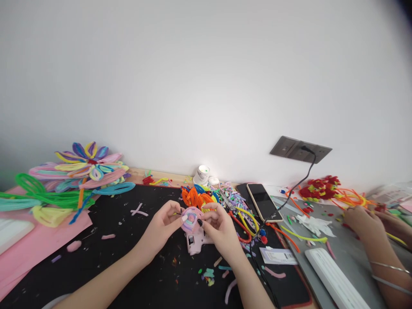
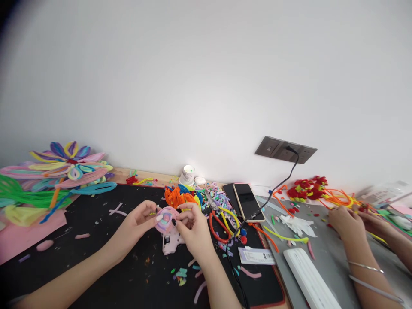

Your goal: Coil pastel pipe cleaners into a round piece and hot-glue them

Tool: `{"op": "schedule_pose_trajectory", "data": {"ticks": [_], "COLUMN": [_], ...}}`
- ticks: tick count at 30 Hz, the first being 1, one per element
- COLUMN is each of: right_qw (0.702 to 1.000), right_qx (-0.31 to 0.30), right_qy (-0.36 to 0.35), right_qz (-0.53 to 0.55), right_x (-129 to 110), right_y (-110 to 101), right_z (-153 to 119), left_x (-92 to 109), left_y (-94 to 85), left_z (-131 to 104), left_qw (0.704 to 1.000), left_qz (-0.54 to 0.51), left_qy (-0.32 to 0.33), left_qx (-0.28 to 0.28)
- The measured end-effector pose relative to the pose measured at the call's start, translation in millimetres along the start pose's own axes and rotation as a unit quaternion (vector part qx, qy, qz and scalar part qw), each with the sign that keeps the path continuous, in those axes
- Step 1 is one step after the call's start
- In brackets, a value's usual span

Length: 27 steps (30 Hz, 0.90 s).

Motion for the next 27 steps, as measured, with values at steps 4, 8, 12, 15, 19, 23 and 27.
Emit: {"op": "schedule_pose_trajectory", "data": {"ticks": [4, 8, 12, 15, 19, 23, 27], "right_qw": [1.0, 0.998, 0.994, 0.986, 0.962, 0.931, 0.904], "right_qx": [0.002, 0.0, -0.014, -0.018, -0.006, -0.092, -0.144], "right_qy": [-0.022, -0.041, -0.054, -0.059, -0.055, -0.052, -0.032], "right_qz": [-0.022, -0.049, -0.097, -0.158, -0.269, -0.349, -0.402], "right_x": [-1.2, -4.3, -8.4, -13.5, -18.2, -9.8, 2.2], "right_y": [-2.0, -1.3, 1.6, -1.5, -18.4, -24.2, -18.9], "right_z": [0.8, -0.8, -2.9, -2.4, -0.4, -3.0, -7.6], "left_x": [-2.4, -6.7, -7.7, -5.0, 3.3, 6.8, 2.4], "left_y": [2.8, 6.6, 7.9, 5.5, -2.5, -10.9, -13.8], "left_z": [1.0, -0.5, -1.3, -0.4, 1.0, 1.9, 3.3], "left_qw": [0.999, 0.997, 0.996, 0.996, 0.995, 0.992, 0.991], "left_qz": [0.006, 0.002, 0.029, 0.067, 0.093, 0.104, 0.102], "left_qy": [0.034, 0.041, 0.03, 0.023, 0.035, 0.042, 0.05], "left_qx": [-0.031, -0.064, -0.079, -0.062, 0.002, 0.063, 0.072]}}
Point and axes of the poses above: each hand's wrist, its own z-axis towards the middle knuckle, its own y-axis out of the palm, x = y × z, the point moved 5 cm from there along z, towards the middle knuckle, and after that the axes turned 3 degrees about z, right-handed, at the moved point
